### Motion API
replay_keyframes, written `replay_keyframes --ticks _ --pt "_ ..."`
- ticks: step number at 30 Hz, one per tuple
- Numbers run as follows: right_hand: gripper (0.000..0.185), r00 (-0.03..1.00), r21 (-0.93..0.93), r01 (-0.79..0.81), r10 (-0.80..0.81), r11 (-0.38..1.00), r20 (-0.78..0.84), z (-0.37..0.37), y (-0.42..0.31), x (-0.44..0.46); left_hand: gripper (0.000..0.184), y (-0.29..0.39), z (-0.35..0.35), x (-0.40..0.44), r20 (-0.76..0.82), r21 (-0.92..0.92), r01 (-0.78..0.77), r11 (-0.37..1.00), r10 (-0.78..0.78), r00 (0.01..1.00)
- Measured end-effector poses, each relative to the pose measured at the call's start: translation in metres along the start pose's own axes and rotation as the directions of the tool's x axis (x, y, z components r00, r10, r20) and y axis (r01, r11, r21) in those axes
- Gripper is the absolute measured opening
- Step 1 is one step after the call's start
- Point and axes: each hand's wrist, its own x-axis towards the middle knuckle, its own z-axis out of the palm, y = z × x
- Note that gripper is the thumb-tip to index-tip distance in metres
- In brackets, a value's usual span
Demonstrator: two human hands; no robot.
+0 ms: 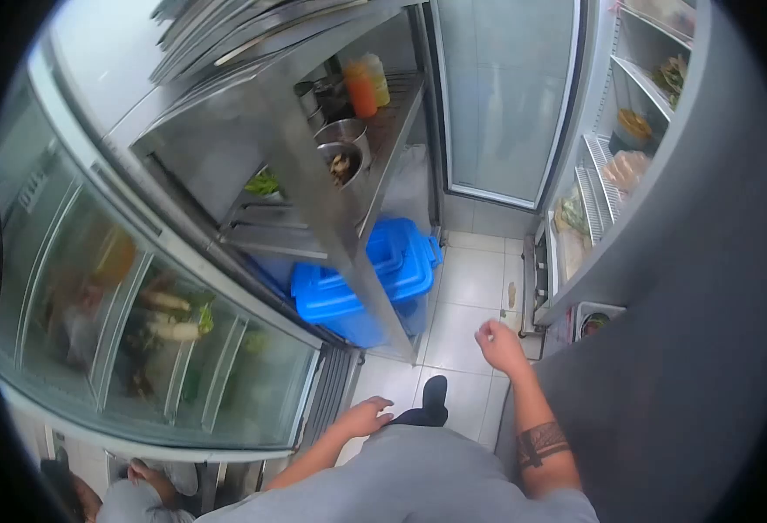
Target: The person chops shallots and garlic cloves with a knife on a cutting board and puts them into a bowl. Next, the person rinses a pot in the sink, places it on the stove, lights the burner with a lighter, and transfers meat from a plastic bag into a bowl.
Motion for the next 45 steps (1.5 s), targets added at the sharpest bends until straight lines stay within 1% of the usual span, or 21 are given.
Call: replay_keyframes --ticks 2,3,6,8,12,14,15,17,20,22,25,29,31,33,37,39,40,41,43,44,45 --pt "0.030 0.992 -0.162 -0.036 0.055 0.986 0.116 0.006 0.033 0.009 0.047 0.002 -0.011 0.059 -0.002 0.065 -0.160 0.985 0.161 0.987" --pt "0.030 0.977 -0.264 -0.061 0.112 0.963 0.184 0.005 0.045 0.014 0.045 0.028 -0.038 0.080 0.059 0.051 -0.173 0.984 0.170 0.984" --pt "0.027 0.920 -0.205 -0.154 0.216 0.967 0.328 -0.007 0.054 0.026 0.044 0.063 -0.079 0.157 0.046 0.027 -0.283 0.959 0.281 0.959" --pt "0.028 0.889 -0.216 -0.231 0.296 0.949 0.349 -0.007 0.063 0.043 0.043 0.092 -0.107 0.193 0.149 0.136 -0.380 0.915 0.360 0.921" --pt "0.030 0.865 -0.254 -0.255 0.337 0.933 0.372 0.015 0.104 0.104 0.040 0.136 -0.136 0.252 0.116 0.048 -0.368 0.928 0.361 0.925" --pt "0.033 0.838 -0.324 -0.118 0.269 0.939 0.474 0.024 0.110 0.154 0.040 0.147 -0.143 0.272 0.087 -0.055 -0.398 0.916 0.401 0.912" --pt "0.036 0.801 -0.380 -0.003 0.230 0.925 0.554 0.028 0.112 0.172 0.040 0.147 -0.144 0.278 0.063 -0.074 -0.364 0.929 0.368 0.928" --pt "0.037 0.741 -0.363 0.084 0.185 0.928 0.645 0.031 0.114 0.220 0.039 0.154 -0.154 0.293 -0.036 -0.129 -0.322 0.938 0.320 0.947" --pt "0.031 0.727 -0.349 0.180 0.115 0.920 0.677 0.029 0.101 0.291 0.036 0.157 -0.170 0.306 -0.117 -0.143 -0.209 0.967 0.193 0.974" --pt "0.026 0.783 -0.200 0.154 0.004 0.968 0.622 0.009 0.082 0.334 0.028 0.172 -0.187 0.313 -0.164 -0.195 -0.138 0.971 0.107 0.981" --pt "0.024 0.765 -0.126 0.205 -0.078 0.971 0.639 -0.017 0.066 0.393 0.021 0.165 -0.189 0.350 -0.269 -0.119 -0.141 0.983 0.105 0.957" --pt "0.018 0.772 -0.188 0.333 -0.153 0.924 0.617 -0.039 0.068 0.448 0.016 0.190 -0.195 0.387 -0.410 -0.160 -0.191 0.968 0.111 0.905" --pt "0.018 0.755 -0.184 0.349 -0.160 0.919 0.636 -0.052 0.061 0.461 0.017 0.204 -0.202 0.402 -0.417 -0.196 -0.175 0.965 0.080 0.905" --pt "0.024 0.782 -0.100 0.250 -0.140 0.963 0.607 -0.059 0.061 0.467 0.016 0.210 -0.208 0.415 -0.334 -0.129 -0.213 0.969 0.159 0.929" --pt "0.024 0.760 -0.117 0.252 -0.121 0.961 0.638 -0.054 0.078 0.459 0.016 0.216 -0.217 0.438 -0.318 -0.134 -0.231 0.964 0.179 0.931" --pt "0.023 0.697 -0.007 0.343 -0.249 0.939 0.673 -0.054 0.099 0.442 0.020 0.219 -0.213 0.457 -0.285 -0.093 -0.216 0.972 0.182 0.941" --pt "0.025 0.611 -0.134 0.343 -0.113 0.930 0.783 -0.064 0.086 0.438 0.023 0.226 -0.210 0.464 -0.316 -0.102 -0.232 0.967 0.189 0.930" --pt "0.029 0.548 -0.148 0.463 -0.151 0.874 0.823 -0.059 0.098 0.438 0.025 0.231 -0.212 0.470 -0.324 -0.113 -0.261 0.959 0.213 0.922" --pt "0.031 0.570 -0.183 0.458 -0.129 0.870 0.812 -0.044 0.126 0.433 0.028 0.264 -0.236 0.482 -0.161 -0.146 -0.112 0.983 0.089 0.983" --pt "0.030 0.652 -0.227 0.366 -0.074 0.903 0.755 -0.059 0.111 0.426 0.028 0.261 -0.232 0.496 -0.200 -0.123 -0.225 0.967 0.198 0.960" --pt "0.029 0.661 -0.261 0.323 -0.019 0.910 0.750 -0.072 0.101 0.425 0.028 0.261 -0.226 0.510 -0.256 -0.112 -0.320 0.941 0.284 0.924"
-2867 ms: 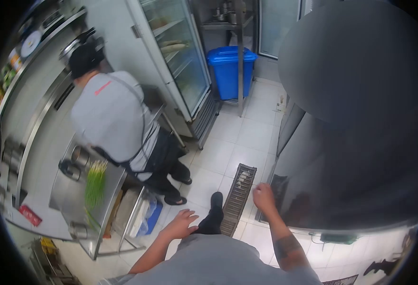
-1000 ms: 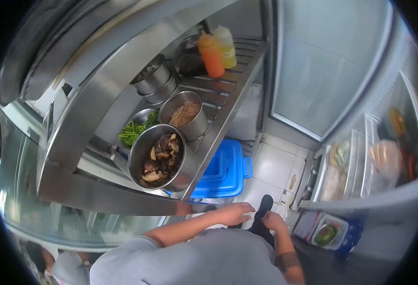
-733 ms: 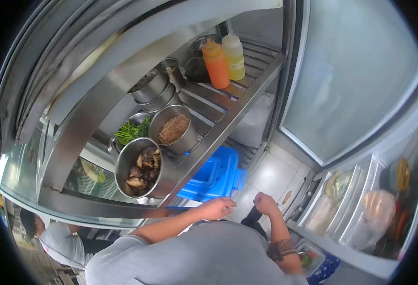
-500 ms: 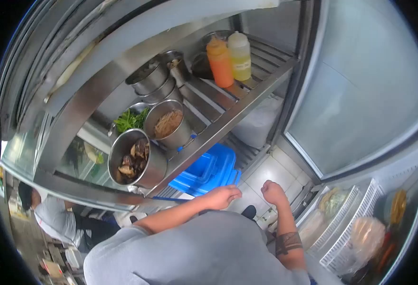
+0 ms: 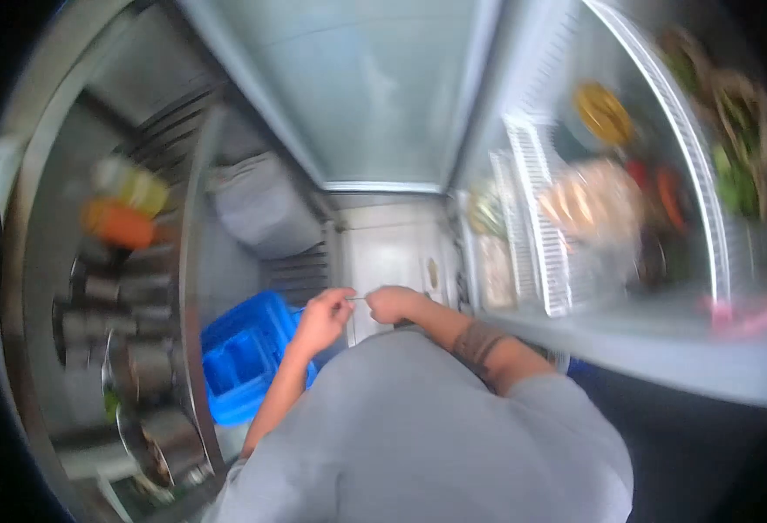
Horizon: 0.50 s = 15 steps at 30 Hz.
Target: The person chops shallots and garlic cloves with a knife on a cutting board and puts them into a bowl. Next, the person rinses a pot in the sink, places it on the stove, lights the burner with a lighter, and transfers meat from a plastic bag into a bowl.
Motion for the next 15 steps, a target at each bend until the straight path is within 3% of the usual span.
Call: replay_keyframes --ticks 2,9,14,15 --pt "0.028 0.987 0.135 -0.100 0.115 0.986 -0.109 -0.001 0.010 -0.017 0.027 0.010 0.015 0.021 0.113 -0.025 -0.045 0.999 0.048 0.992" --pt "0.037 0.896 0.224 -0.438 0.442 0.871 0.031 -0.004 0.045 -0.082 0.026 0.052 0.057 0.082 0.398 -0.048 -0.158 0.986 0.164 0.903" --pt "0.037 0.863 0.263 -0.493 0.504 0.830 0.029 0.020 0.058 -0.109 0.032 0.060 0.077 0.119 0.534 -0.085 -0.218 0.972 0.230 0.814" --pt "0.033 0.857 0.332 -0.472 0.513 0.817 -0.043 0.025 0.057 -0.113 0.031 0.053 0.082 0.128 0.552 -0.092 -0.239 0.967 0.249 0.796"
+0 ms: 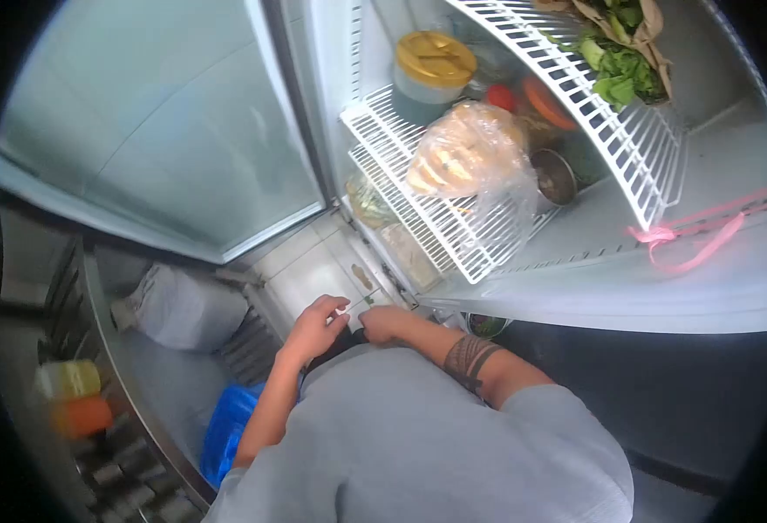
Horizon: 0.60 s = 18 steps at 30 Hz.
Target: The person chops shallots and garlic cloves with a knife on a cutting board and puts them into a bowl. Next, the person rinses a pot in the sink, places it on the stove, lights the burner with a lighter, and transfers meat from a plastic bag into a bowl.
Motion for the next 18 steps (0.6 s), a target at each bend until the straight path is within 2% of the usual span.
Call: replay_keyframes --ticks 1,5,7,9,13,14,18 --pt "0.030 0.997 0.070 0.012 -0.007 0.997 -0.075 0.000 0.001 -0.004 0.031 -0.006 -0.003 0.009 0.022 -0.004 -0.025 1.000 0.025 0.999" --pt "0.029 0.991 0.114 -0.082 0.093 0.990 -0.098 0.004 0.010 -0.013 0.035 -0.030 -0.019 0.038 0.117 0.044 0.021 0.999 -0.026 0.993" --pt "0.030 0.983 0.131 -0.148 0.160 0.980 -0.090 0.001 0.013 -0.015 0.038 -0.051 -0.025 0.050 0.171 0.080 0.116 0.990 -0.128 0.977" --pt "0.036 0.979 0.216 -0.200 0.205 0.956 0.001 -0.007 0.010 -0.024 0.040 -0.081 -0.028 0.061 0.206 0.054 0.106 0.993 -0.115 0.972" --pt "0.036 0.966 0.267 -0.224 0.250 0.937 -0.067 0.001 0.005 -0.025 0.041 -0.146 -0.027 0.072 0.302 0.171 0.141 0.975 -0.188 0.935" --pt "0.034 0.963 0.271 -0.230 0.259 0.935 -0.075 0.009 0.006 -0.021 0.042 -0.162 -0.028 0.073 0.313 0.159 0.138 0.978 -0.183 0.932" --pt "0.031 0.966 0.303 -0.237 0.258 0.923 -0.031 0.013 -0.006 -0.026 0.044 -0.207 -0.028 0.056 0.237 0.254 0.293 0.922 -0.353 0.905"
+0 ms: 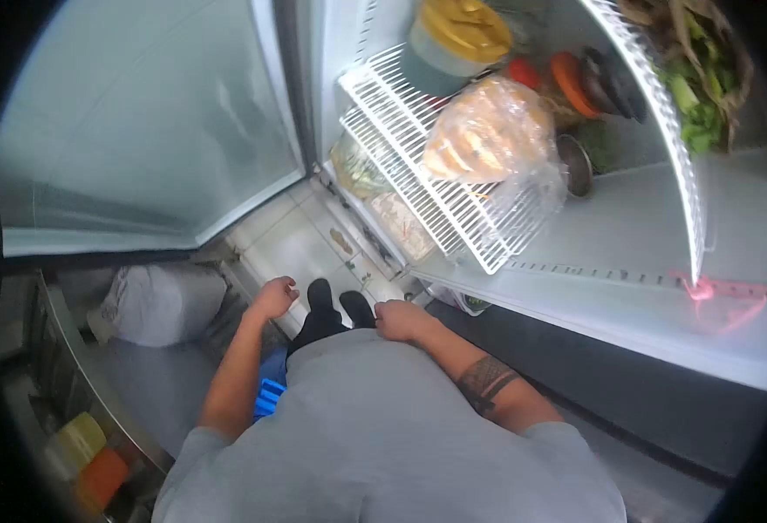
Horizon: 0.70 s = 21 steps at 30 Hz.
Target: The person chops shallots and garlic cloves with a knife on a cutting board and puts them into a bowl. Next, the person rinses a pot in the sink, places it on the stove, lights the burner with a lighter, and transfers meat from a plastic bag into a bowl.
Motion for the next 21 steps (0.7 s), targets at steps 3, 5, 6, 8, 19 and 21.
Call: replay_keyframes --ticks 3,5,6,8,19,21 --pt "0.031 0.998 0.009 0.062 -0.063 0.998 0.008 0.008 0.003 0.003 0.045 -0.023 0.013 -0.012 0.020 -0.037 0.087 0.996 -0.086 0.996" --pt "0.031 0.999 -0.063 0.032 -0.030 0.997 0.040 0.013 0.006 0.002 0.045 -0.036 0.030 -0.021 0.049 -0.069 0.121 0.990 -0.118 0.992" --pt "0.031 0.998 -0.065 0.028 -0.024 0.997 0.061 0.011 0.003 -0.001 0.045 -0.040 0.037 -0.025 0.050 -0.083 0.138 0.987 -0.134 0.990" --pt "0.031 0.997 -0.078 0.026 -0.020 0.997 0.079 0.017 0.005 0.006 0.045 -0.028 0.041 -0.041 0.064 -0.120 0.225 0.967 -0.219 0.974" --pt "0.032 0.998 -0.195 0.008 0.004 0.981 0.060 0.058 0.060 0.008 0.041 -0.005 0.093 -0.077 0.021 -0.148 0.162 0.976 -0.161 0.987" --pt "0.034 0.997 -0.126 -0.045 0.053 0.991 0.061 0.063 0.074 0.007 0.040 -0.011 0.101 -0.077 0.006 -0.185 0.165 0.969 -0.167 0.986"
